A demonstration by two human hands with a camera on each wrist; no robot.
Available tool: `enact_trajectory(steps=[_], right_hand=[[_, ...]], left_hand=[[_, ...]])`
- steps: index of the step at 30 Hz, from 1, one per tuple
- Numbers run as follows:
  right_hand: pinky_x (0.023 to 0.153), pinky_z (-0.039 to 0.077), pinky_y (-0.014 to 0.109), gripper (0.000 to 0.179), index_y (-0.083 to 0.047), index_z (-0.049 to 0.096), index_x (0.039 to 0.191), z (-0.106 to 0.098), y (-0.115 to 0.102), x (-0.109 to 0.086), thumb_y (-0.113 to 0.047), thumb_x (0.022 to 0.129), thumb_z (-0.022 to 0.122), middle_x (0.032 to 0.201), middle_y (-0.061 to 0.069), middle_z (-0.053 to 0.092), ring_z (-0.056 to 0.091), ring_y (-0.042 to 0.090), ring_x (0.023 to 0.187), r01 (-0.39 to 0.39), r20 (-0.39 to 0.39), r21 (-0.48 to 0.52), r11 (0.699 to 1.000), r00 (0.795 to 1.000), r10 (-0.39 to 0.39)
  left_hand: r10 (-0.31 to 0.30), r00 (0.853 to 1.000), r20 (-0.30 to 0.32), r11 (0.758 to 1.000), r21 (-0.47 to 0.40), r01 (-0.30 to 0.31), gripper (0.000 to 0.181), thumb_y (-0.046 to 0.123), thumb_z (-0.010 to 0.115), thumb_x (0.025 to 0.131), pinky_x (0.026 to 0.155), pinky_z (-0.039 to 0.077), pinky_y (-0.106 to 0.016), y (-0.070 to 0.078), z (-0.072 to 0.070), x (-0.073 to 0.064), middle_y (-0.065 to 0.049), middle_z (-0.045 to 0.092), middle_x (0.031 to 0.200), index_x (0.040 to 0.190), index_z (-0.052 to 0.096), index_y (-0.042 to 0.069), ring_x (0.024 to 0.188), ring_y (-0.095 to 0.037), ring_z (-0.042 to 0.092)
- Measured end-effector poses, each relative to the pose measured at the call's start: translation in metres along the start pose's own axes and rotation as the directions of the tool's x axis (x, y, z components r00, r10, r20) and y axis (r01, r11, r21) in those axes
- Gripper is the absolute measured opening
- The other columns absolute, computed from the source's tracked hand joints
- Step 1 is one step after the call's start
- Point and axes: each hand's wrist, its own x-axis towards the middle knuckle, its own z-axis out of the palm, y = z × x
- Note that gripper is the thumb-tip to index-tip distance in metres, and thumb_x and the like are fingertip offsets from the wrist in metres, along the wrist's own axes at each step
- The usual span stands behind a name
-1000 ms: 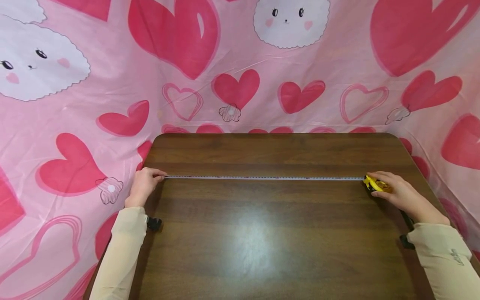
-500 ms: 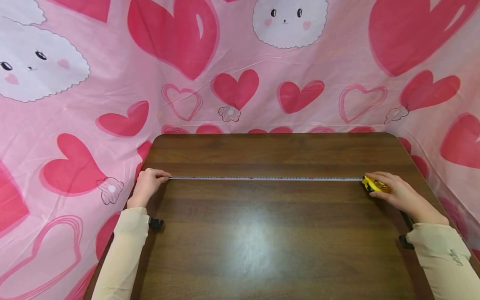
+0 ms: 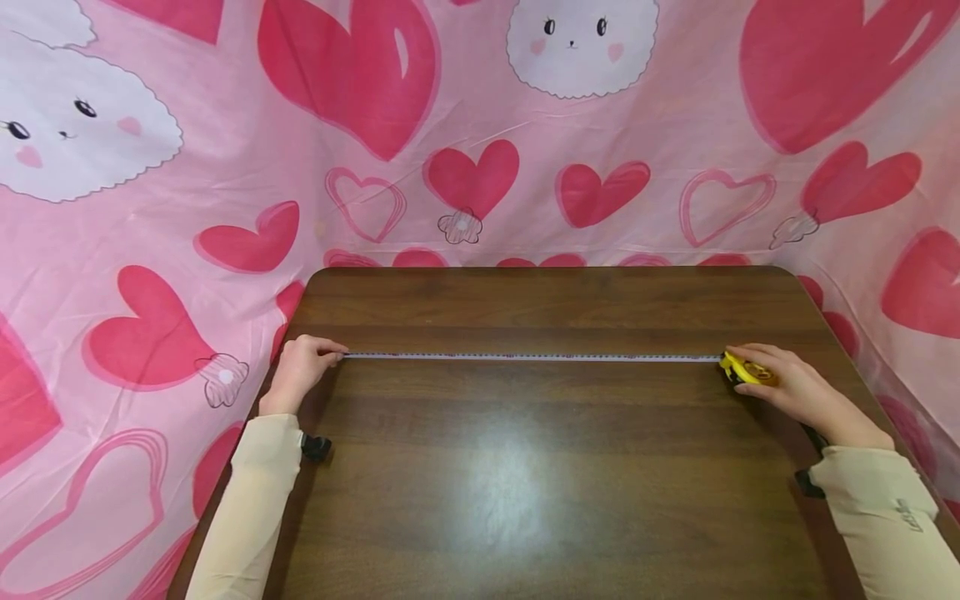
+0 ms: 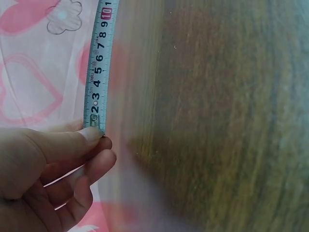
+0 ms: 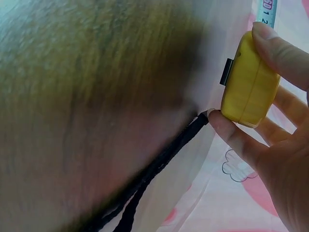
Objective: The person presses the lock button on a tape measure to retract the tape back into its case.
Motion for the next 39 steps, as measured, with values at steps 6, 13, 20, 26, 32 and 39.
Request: enact_trajectory(steps=[6, 13, 20, 26, 32, 39], right_hand=[[0.095, 0.013, 0.003, 0.065, -0.006, 0.059, 0.124, 0.000, -0.001, 0.003, -0.007, 0.064, 0.084, 0.115, 0.018, 0.058, 0.052, 0.035, 0.100, 0.028, -0.005, 0.005, 1.000, 1.000, -0.028], [0.091, 0.015, -0.001, 0.066, -0.005, 0.061, 0.122, 0.001, -0.002, 0.005, -0.006, 0.060, 0.085, 0.112, 0.017, 0.060, 0.052, 0.028, 0.097, 0.055, -0.013, 0.012, 0.998, 0.998, -0.055], [0.092, 0.016, 0.001, 0.066, -0.004, 0.060, 0.123, 0.001, -0.005, 0.007, -0.008, 0.061, 0.085, 0.112, 0.018, 0.060, 0.052, 0.031, 0.096, 0.084, -0.016, 0.019, 0.996, 0.996, -0.083], [0.092, 0.026, 0.011, 0.064, -0.006, 0.060, 0.123, 0.001, -0.009, 0.008, -0.009, 0.064, 0.084, 0.113, 0.017, 0.059, 0.052, 0.033, 0.099, 0.047, -0.008, 0.009, 0.999, 0.999, -0.047], [0.085, 0.035, 0.037, 0.063, -0.007, 0.060, 0.123, 0.002, -0.013, 0.011, -0.011, 0.065, 0.084, 0.114, 0.017, 0.058, 0.052, 0.034, 0.100, 0.022, 0.010, 0.013, 1.000, 1.000, -0.022], [0.083, 0.034, 0.031, 0.063, -0.007, 0.061, 0.122, 0.001, -0.015, 0.014, -0.012, 0.064, 0.084, 0.113, 0.015, 0.059, 0.053, 0.032, 0.098, 0.036, 0.007, 0.001, 0.999, 0.999, -0.036]], left_hand=[[0.007, 1.000, 0.001, 1.000, -0.013, -0.007, 0.013, 0.014, 0.068, 0.086, 0.066, 0.045, -0.035, 0.004, 0.000, 0.000, -0.011, 0.071, 0.091, 0.096, 0.076, 0.013, 0.078, -0.023, 0.062], [0.038, 0.999, -0.003, 0.999, -0.022, -0.038, 0.013, 0.014, 0.068, 0.086, 0.065, 0.046, -0.035, 0.007, 0.004, 0.000, -0.011, 0.071, 0.089, 0.096, 0.076, 0.012, 0.074, -0.021, 0.061], [0.046, 0.999, -0.002, 0.999, -0.028, -0.046, 0.012, 0.013, 0.068, 0.085, 0.067, 0.048, -0.037, 0.013, 0.006, 0.001, -0.010, 0.072, 0.089, 0.095, 0.076, 0.012, 0.075, -0.021, 0.062], [0.061, 0.998, 0.000, 0.997, -0.045, -0.061, 0.012, 0.013, 0.069, 0.085, 0.067, 0.049, -0.035, 0.019, 0.008, 0.003, -0.010, 0.071, 0.092, 0.095, 0.076, 0.013, 0.076, -0.021, 0.062], [0.080, 0.997, -0.001, 0.996, -0.047, -0.080, 0.012, 0.013, 0.070, 0.085, 0.061, 0.046, -0.032, 0.022, 0.010, 0.005, -0.010, 0.071, 0.088, 0.095, 0.076, 0.012, 0.071, -0.020, 0.060], [0.080, 0.997, 0.017, 0.995, -0.062, -0.078, 0.013, 0.014, 0.069, 0.085, 0.069, 0.048, -0.036, 0.028, 0.014, 0.007, -0.008, 0.071, 0.092, 0.096, 0.076, 0.014, 0.077, -0.021, 0.060]])
